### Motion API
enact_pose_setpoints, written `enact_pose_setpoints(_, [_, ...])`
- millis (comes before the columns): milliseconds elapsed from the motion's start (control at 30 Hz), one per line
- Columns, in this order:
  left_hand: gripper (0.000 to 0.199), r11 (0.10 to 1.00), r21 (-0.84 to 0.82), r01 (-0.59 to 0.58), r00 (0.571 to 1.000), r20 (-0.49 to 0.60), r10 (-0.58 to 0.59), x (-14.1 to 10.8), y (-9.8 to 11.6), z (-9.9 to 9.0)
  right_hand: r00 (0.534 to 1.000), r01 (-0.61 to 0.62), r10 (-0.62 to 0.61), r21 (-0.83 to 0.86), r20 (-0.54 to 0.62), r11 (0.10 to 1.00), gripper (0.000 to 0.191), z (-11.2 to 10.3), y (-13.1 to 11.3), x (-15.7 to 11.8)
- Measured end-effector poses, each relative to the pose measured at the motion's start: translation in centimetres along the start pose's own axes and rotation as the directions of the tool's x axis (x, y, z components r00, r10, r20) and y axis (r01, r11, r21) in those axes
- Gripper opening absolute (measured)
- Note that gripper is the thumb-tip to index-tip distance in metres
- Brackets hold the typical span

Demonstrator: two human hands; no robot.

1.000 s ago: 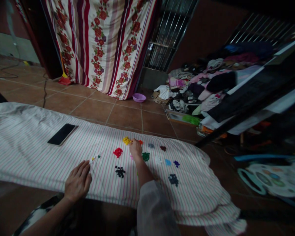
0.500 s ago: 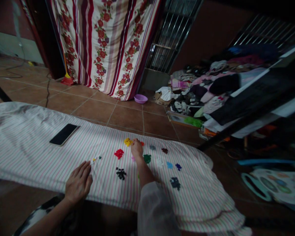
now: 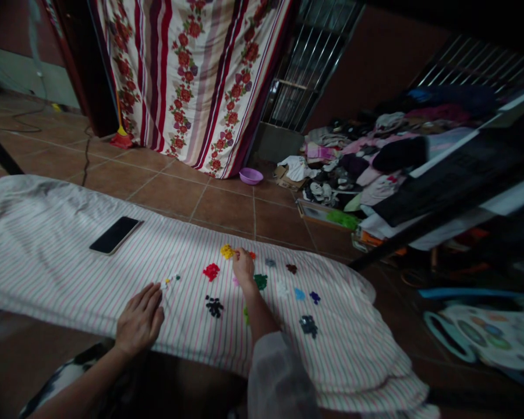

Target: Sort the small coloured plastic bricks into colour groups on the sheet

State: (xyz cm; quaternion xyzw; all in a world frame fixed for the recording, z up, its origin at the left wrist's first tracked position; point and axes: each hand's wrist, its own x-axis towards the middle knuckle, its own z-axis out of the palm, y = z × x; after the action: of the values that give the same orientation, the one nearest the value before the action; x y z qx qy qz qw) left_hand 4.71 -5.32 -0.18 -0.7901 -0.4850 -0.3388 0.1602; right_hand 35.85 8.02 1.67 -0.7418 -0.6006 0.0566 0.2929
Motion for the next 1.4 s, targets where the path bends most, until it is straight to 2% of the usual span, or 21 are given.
enact_pose_setpoints(133, [0.032, 1.0, -0.008, 0.013, 1.0, 0.016, -0.013, -0.1, 0.0, 0.0, 0.994, 0.102, -0.097, 0.098, -0.052, 0.99, 0.024, -0.1, -1.7, -1.2])
enact_pose_setpoints(233, [0.033, 0.999, -0.024, 0.03, 0.999, 0.026, -0.029, -0.3, -0.1, 0.1, 0.98, 0.201, -0.199, 0.188, -0.031, 0.961, 0.023, 0.3, -4.3, -2.8])
enact_pose_setpoints(333, [0.033, 0.998, -0.041, 0.051, 0.998, 0.029, -0.05, -0.4, -0.1, 0.1, 0.949, 0.285, -0.311, 0.268, 0.06, 0.92, 0.023, 0.8, -7.3, -4.6])
enact_pose_setpoints(467, [0.033, 0.996, -0.061, 0.068, 0.997, 0.048, -0.065, -0.4, -0.1, 0.0, 0.869, 0.375, -0.439, 0.274, 0.228, 0.886, 0.02, 1.5, -10.5, -6.8])
enact_pose_setpoints(567, [0.033, 0.995, -0.064, 0.077, 0.996, 0.052, -0.073, -0.3, -0.1, -0.1, 0.849, 0.36, -0.412, 0.207, 0.331, 0.91, 0.017, 2.0, -12.0, -8.0])
enact_pose_setpoints(733, [0.033, 0.994, -0.067, 0.092, 0.995, 0.051, -0.088, -0.3, -0.1, -0.1, 0.87, 0.286, -0.284, 0.057, 0.403, 0.956, 0.016, 2.7, -13.2, -9.6])
enact_pose_setpoints(867, [0.033, 0.992, -0.076, 0.1, 0.994, 0.062, -0.095, -0.4, -0.1, -0.1, 0.899, 0.275, -0.253, -0.011, 0.359, 0.961, 0.015, 3.2, -13.5, -10.4])
enact_pose_setpoints(1067, [0.032, 0.993, -0.07, 0.093, 0.995, 0.047, -0.089, -0.4, -0.1, -0.1, 0.926, 0.281, -0.272, 0.001, 0.261, 0.96, 0.014, 3.5, -13.5, -11.3])
enact_pose_setpoints(1233, [0.032, 0.994, -0.07, 0.084, 0.995, 0.05, -0.081, -0.4, -0.2, 0.1, 0.925, 0.274, -0.272, 0.029, 0.264, 0.961, 0.02, 3.1, -13.5, -11.7])
enact_pose_setpoints(1400, [0.031, 0.996, -0.057, 0.075, 0.997, 0.026, -0.073, -0.5, -0.1, 0.2, 0.93, 0.232, -0.259, 0.129, 0.262, 0.964, 0.021, 2.3, -13.0, -11.6])
